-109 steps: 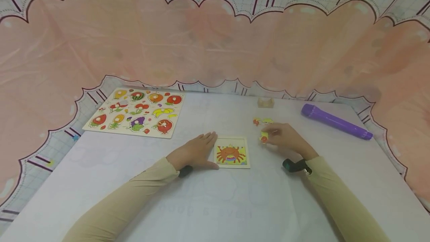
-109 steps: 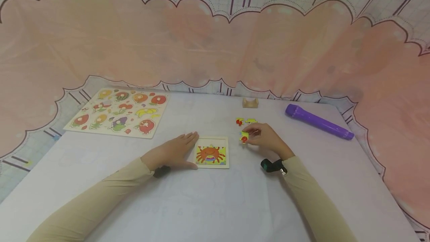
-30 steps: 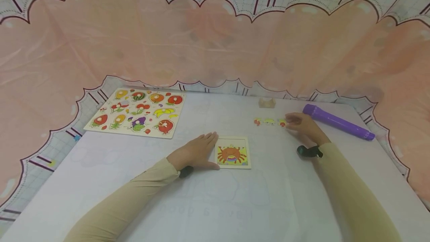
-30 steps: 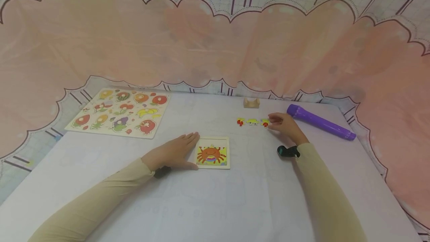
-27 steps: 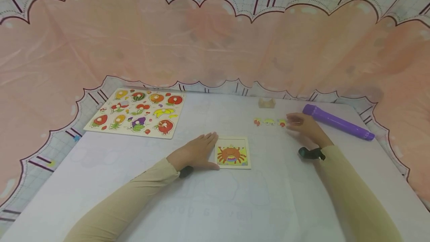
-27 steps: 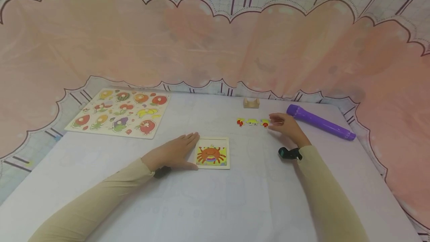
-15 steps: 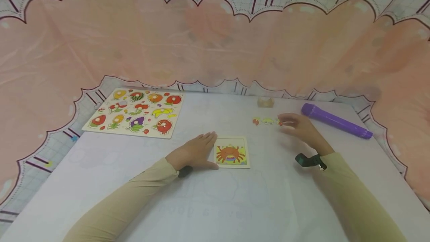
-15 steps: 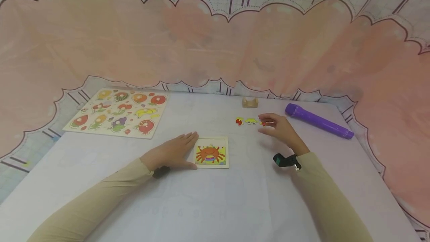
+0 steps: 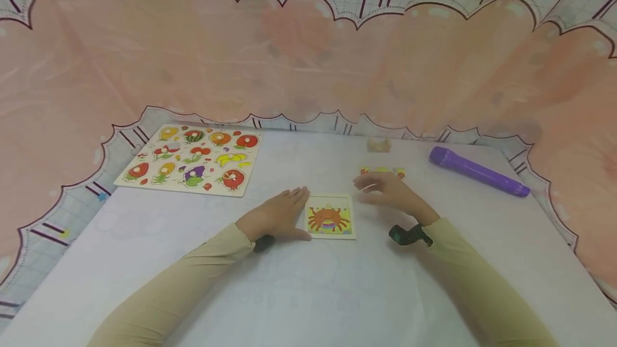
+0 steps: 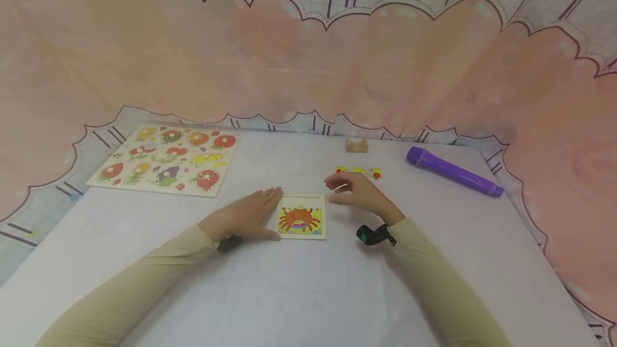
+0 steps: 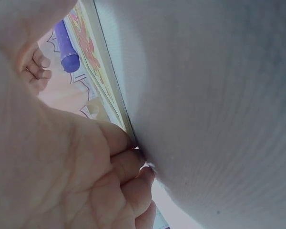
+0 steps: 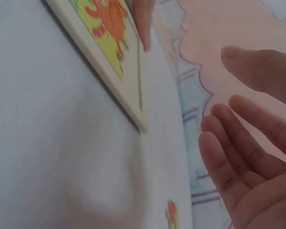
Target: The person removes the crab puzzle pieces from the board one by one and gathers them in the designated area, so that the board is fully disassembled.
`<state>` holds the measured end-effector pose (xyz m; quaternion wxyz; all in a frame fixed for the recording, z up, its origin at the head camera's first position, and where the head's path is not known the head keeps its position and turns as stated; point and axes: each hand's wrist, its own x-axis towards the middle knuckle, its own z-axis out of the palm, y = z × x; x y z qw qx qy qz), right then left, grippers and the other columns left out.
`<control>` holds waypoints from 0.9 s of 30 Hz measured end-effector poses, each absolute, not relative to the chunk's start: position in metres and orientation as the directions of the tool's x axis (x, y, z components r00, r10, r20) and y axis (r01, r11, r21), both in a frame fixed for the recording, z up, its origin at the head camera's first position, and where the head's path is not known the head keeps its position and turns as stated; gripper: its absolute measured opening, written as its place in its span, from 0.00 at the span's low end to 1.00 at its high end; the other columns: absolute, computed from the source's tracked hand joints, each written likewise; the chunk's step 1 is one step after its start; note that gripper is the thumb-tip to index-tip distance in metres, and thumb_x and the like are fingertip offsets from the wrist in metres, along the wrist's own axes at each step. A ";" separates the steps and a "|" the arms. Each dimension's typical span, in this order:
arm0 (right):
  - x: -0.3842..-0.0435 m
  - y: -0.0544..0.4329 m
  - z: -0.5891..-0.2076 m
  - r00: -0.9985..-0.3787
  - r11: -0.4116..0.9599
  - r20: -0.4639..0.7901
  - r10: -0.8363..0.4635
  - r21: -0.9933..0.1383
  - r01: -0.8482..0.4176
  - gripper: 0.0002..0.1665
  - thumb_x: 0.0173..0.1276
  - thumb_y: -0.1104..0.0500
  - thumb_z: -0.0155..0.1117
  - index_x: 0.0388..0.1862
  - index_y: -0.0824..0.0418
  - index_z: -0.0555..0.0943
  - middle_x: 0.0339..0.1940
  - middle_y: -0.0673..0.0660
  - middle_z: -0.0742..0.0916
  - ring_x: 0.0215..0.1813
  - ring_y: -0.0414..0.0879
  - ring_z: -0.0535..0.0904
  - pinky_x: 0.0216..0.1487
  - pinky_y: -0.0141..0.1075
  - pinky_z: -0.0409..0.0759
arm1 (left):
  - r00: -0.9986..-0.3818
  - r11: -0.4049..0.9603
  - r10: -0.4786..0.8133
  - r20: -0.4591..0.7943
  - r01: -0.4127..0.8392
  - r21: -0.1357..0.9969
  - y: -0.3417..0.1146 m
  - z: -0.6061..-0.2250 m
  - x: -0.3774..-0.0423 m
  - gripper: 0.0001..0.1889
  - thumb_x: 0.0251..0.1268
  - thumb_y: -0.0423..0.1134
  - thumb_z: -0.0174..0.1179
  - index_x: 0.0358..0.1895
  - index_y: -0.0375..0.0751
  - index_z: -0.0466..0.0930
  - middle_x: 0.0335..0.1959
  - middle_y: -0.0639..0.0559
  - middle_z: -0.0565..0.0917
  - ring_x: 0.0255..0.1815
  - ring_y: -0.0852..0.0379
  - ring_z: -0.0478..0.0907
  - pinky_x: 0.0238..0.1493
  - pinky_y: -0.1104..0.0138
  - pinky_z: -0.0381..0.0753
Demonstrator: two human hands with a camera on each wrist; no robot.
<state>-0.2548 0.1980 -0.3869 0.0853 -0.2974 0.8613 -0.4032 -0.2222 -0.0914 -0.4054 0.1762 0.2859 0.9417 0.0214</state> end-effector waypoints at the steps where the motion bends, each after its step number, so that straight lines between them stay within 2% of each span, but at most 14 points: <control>1: -0.254 0.193 -0.388 -0.802 0.503 0.083 -0.592 -0.739 -0.448 0.23 0.59 0.62 0.67 0.53 0.68 0.77 0.52 0.64 0.84 0.53 0.55 0.80 0.57 0.46 0.79 | -0.774 0.835 0.546 -0.320 0.532 0.138 -0.091 -0.406 -0.222 0.55 0.53 0.69 0.57 0.75 0.39 0.43 0.77 0.47 0.46 0.78 0.52 0.43 0.77 0.58 0.46; 6: -0.253 0.167 -0.392 -0.782 0.542 0.022 -0.623 -0.709 -0.452 0.25 0.58 0.57 0.69 0.54 0.63 0.79 0.49 0.57 0.85 0.51 0.49 0.80 0.56 0.43 0.79 | -0.777 0.838 0.541 -0.322 0.528 0.135 -0.091 -0.405 -0.223 0.55 0.52 0.69 0.57 0.75 0.39 0.43 0.77 0.46 0.47 0.78 0.50 0.44 0.77 0.57 0.46; 17: -0.252 0.124 -0.394 -0.740 0.589 -0.131 -0.660 -0.702 -0.401 0.26 0.59 0.58 0.69 0.57 0.61 0.77 0.53 0.56 0.84 0.55 0.49 0.79 0.58 0.40 0.78 | -0.770 0.831 0.552 -0.321 0.537 0.142 -0.097 -0.402 -0.226 0.55 0.53 0.69 0.57 0.75 0.38 0.43 0.77 0.44 0.47 0.78 0.48 0.45 0.77 0.57 0.47; 27: -0.256 0.108 -0.401 -0.696 0.574 -0.125 -0.707 -0.677 -0.461 0.24 0.60 0.58 0.68 0.55 0.63 0.77 0.54 0.58 0.84 0.56 0.50 0.80 0.58 0.40 0.79 | -0.756 0.818 0.567 -0.327 0.564 0.116 -0.106 -0.399 -0.226 0.54 0.54 0.69 0.56 0.75 0.38 0.44 0.77 0.45 0.47 0.78 0.48 0.44 0.77 0.55 0.46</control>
